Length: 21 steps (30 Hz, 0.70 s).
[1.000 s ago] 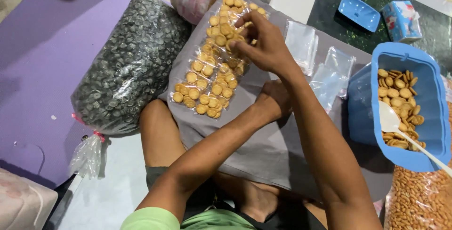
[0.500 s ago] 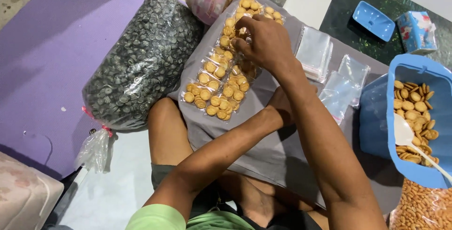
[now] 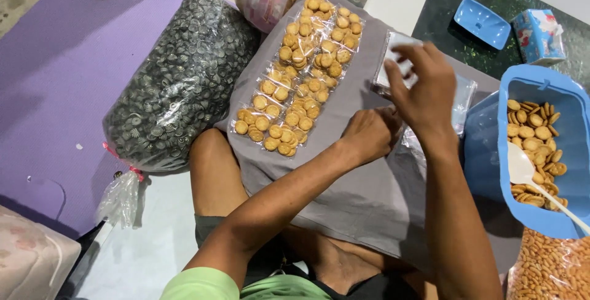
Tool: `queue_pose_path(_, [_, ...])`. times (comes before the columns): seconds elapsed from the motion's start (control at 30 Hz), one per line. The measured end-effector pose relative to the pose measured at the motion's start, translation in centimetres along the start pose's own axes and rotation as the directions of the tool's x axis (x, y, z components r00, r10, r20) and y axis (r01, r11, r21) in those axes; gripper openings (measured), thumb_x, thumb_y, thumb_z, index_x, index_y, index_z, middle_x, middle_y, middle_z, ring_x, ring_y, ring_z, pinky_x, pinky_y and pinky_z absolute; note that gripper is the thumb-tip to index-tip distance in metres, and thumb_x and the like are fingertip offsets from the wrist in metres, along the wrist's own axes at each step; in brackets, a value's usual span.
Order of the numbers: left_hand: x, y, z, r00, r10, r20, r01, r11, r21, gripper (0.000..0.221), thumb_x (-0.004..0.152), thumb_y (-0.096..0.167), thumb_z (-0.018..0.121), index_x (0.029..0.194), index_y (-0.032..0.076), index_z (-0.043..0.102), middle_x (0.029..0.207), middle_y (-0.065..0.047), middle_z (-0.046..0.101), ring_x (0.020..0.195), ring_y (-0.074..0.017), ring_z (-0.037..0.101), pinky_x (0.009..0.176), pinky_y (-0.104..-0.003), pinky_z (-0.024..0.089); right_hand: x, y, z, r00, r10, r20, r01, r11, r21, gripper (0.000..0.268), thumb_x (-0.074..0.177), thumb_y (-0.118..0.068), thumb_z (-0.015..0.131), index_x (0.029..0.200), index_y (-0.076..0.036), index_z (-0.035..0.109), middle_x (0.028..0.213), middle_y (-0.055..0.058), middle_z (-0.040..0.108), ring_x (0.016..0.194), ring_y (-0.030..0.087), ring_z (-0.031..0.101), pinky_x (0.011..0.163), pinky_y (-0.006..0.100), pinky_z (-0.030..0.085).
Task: Manually sorting and packaging small cookies into individual plastic bags while sitting on the floor.
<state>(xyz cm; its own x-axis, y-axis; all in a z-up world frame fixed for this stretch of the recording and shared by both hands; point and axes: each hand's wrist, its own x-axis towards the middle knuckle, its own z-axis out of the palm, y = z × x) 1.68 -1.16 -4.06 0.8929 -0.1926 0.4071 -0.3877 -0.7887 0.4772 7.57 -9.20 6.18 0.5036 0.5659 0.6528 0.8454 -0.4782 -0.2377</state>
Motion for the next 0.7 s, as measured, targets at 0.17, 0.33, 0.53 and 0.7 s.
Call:
queue_pose_path(0.17, [-0.2, -0.9, 0.3, 0.994, -0.073, 0.078, 0.076, 0.997, -0.033, 0.026, 0.079, 0.011, 0.062, 0.104, 0.007, 0.064, 0.096, -0.01, 0.064, 0.089, -0.0372, 0.071, 0.071, -0.054, 0.06, -7.7, -0.5, -4.4, 0.986, 0.166, 0.022, -0.165, 0.986, -0.039, 0.016, 0.1, 0.001, 0.076, 0.116, -0.002, 0.074, 0.09, 0.016, 0.068, 0.072, 0.037, 0.066, 0.068, 0.044, 0.052])
queue_pose_path(0.33, [0.0, -0.6, -0.1, 0.992, -0.079, 0.094, 0.087, 0.992, -0.088, 0.029, 0.088, 0.011, 0.058, 0.117, 0.012, 0.059, 0.108, -0.011, 0.064, 0.094, -0.0421, 0.071, 0.072, -0.058, 0.06, -14.3, -0.9, -7.0, 0.952, 0.303, 0.039, -0.295, 0.945, -0.138, 0.015, 0.095, -0.003, 0.076, 0.109, -0.001, 0.071, 0.096, 0.018, 0.067, 0.086, 0.043, 0.065, 0.074, 0.049, 0.052])
queue_pose_path(0.53, [-0.1, 1.3, -2.4, 0.999, -0.027, -0.023, 0.025, 0.995, -0.095, 0.02, 0.088, 0.009, 0.061, 0.108, 0.011, 0.057, 0.101, -0.013, 0.06, 0.095, -0.0419, 0.067, 0.071, -0.057, 0.059, -16.2, -3.1, -7.5, 0.955, 0.295, 0.015, -0.293, 0.954, -0.07, 0.019, 0.088, -0.015, 0.082, 0.097, -0.005, 0.069, 0.125, 0.021, 0.062, 0.118, 0.046, 0.06, 0.1, 0.051, 0.048])
queue_pose_path(0.7, [-0.1, 1.8, -3.0, 0.993, 0.057, -0.108, -0.071, 0.989, -0.131, 0.016, 0.093, 0.007, 0.063, 0.107, 0.01, 0.059, 0.094, -0.008, 0.059, 0.093, -0.0351, 0.067, 0.064, -0.049, 0.06, -16.1, -2.6, -6.2, 0.958, 0.274, -0.082, -0.282, 0.953, -0.111, 0.007, 0.091, -0.008, 0.079, 0.095, -0.009, 0.073, 0.133, 0.018, 0.06, 0.123, 0.042, 0.057, 0.102, 0.049, 0.048])
